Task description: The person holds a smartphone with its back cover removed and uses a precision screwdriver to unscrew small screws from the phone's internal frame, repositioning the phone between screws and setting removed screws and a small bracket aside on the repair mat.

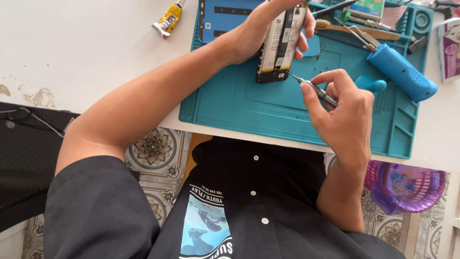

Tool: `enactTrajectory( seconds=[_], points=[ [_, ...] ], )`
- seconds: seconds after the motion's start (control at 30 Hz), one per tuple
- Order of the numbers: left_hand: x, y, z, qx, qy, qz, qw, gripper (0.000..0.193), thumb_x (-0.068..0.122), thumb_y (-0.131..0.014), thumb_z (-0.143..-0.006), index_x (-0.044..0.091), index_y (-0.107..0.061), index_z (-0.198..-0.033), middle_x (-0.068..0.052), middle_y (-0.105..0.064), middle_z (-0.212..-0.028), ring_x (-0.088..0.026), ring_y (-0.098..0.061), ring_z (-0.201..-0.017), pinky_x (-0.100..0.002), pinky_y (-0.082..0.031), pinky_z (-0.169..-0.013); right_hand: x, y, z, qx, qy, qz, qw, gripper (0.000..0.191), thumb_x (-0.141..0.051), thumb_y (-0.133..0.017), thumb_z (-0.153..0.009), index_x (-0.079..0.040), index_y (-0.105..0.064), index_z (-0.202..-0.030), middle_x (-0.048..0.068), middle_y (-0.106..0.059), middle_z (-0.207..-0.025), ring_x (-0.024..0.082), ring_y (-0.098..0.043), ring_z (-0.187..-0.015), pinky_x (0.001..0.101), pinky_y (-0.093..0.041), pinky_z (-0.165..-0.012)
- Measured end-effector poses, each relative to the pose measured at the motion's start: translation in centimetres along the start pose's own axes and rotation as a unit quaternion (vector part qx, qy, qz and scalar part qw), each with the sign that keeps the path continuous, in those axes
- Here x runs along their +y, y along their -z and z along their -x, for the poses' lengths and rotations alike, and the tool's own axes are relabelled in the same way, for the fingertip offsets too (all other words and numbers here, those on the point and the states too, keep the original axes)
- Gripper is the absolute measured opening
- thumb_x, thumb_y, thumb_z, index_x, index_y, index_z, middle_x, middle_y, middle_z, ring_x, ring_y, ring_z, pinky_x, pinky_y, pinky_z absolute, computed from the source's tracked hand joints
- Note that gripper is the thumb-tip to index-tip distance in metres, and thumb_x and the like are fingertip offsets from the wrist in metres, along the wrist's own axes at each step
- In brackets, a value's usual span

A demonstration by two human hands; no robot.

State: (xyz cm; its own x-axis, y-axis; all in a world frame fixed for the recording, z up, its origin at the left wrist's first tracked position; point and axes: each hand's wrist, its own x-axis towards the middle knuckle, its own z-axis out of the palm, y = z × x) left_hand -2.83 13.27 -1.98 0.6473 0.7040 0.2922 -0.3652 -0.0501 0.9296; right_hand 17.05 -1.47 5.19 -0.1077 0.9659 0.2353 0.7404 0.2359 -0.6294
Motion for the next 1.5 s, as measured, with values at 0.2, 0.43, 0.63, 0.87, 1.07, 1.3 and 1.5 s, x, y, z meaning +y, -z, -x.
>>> enactTrajectory(
  seconds=[0.2,0.43,0.63,0.87,1.07,1.3,1.5],
  points=[
    [-0.1,0.2,0.1,-0.013,0.002,0.007,1.0,0.072,0.072,-0.044,-0.106,0.003,-0.063,-0.115,-0.009,-0.066,-0.112,-0.021,-0.073,-0.106,-0.04,-0.068,-0.095,0.5,-0.2,0.3,0.005,-0.019,0.024,1.0,0.023,-0.021,-0.076,-0.11,0.0,-0.074,-0.101,0.005,-0.054,-0.059,0.008,-0.046,-0.052,0.0287,-0.033,-0.05],
    [0.0,0.4,0.3,-0.02,-0.004,-0.001,1.0,0.073,0.073,-0.041,-0.107,0.004,-0.061,-0.116,-0.009,-0.065,-0.114,-0.021,-0.073,-0.107,-0.039,-0.068,-0.096,-0.3,0.2,0.3,-0.029,-0.004,-0.015,0.999,0.03,-0.015,-0.082,-0.095,0.0,-0.064,-0.113,0.003,-0.054,-0.06,0.008,-0.045,-0.05,0.0269,-0.032,-0.046],
    [0.9,-0.4,0.2,0.004,-0.007,0.011,1.0,0.072,0.07,-0.048,-0.103,0.012,-0.041,-0.145,-0.009,-0.064,-0.104,-0.021,-0.073,-0.096,-0.037,-0.067,-0.087,-0.8,0.3,0.2,0.003,-0.01,0.016,1.0,0.038,-0.015,-0.08,-0.1,-0.001,-0.053,-0.124,0.005,-0.051,-0.058,0.012,-0.044,-0.048,0.03,-0.034,-0.048],
    [1.5,-0.7,0.4,0.004,0.018,0.071,0.997,0.067,0.059,-0.053,-0.105,0.009,-0.041,-0.149,-0.011,-0.064,-0.104,-0.022,-0.072,-0.094,-0.039,-0.067,-0.086,-0.4,0.4,0.2,-0.011,-0.025,-0.013,1.0,0.048,-0.019,-0.075,-0.096,-0.001,-0.046,-0.13,0.004,-0.059,-0.062,0.011,-0.055,-0.051,0.0274,-0.041,-0.049],
    [1.3,-0.6,0.1,0.012,0.016,0.061,0.998,0.07,0.06,-0.053,-0.099,0.009,-0.041,-0.146,-0.01,-0.066,-0.1,-0.021,-0.073,-0.091,-0.038,-0.067,-0.082,-0.8,0.1,-0.2,-0.004,-0.063,-0.018,0.998,0.045,-0.021,-0.076,-0.094,-0.001,-0.05,-0.125,0.005,-0.053,-0.054,0.013,-0.048,-0.046,0.0311,-0.037,-0.045],
    [0.8,-0.5,0.0,0.016,0.016,0.041,0.999,0.075,0.064,-0.052,-0.097,0.009,-0.041,-0.146,-0.011,-0.067,-0.1,-0.021,-0.074,-0.091,-0.037,-0.068,-0.082,-0.4,-0.2,-0.2,-0.01,-0.06,0.008,0.998,0.035,-0.02,-0.075,-0.094,-0.001,-0.059,-0.119,0.006,-0.05,-0.054,0.016,-0.046,-0.044,0.0335,-0.037,-0.045],
    [1.2,-0.5,0.1,0.023,0.031,0.048,0.998,0.074,0.063,-0.051,-0.098,0.008,-0.041,-0.146,-0.011,-0.066,-0.101,-0.022,-0.074,-0.091,-0.038,-0.067,-0.081,0.3,-0.2,0.0,-0.049,-0.037,0.054,0.997,0.04,-0.028,-0.08,-0.088,-0.003,-0.062,-0.115,0.009,-0.054,-0.056,0.019,-0.052,-0.045,0.036,-0.041,-0.047]
  ],
)
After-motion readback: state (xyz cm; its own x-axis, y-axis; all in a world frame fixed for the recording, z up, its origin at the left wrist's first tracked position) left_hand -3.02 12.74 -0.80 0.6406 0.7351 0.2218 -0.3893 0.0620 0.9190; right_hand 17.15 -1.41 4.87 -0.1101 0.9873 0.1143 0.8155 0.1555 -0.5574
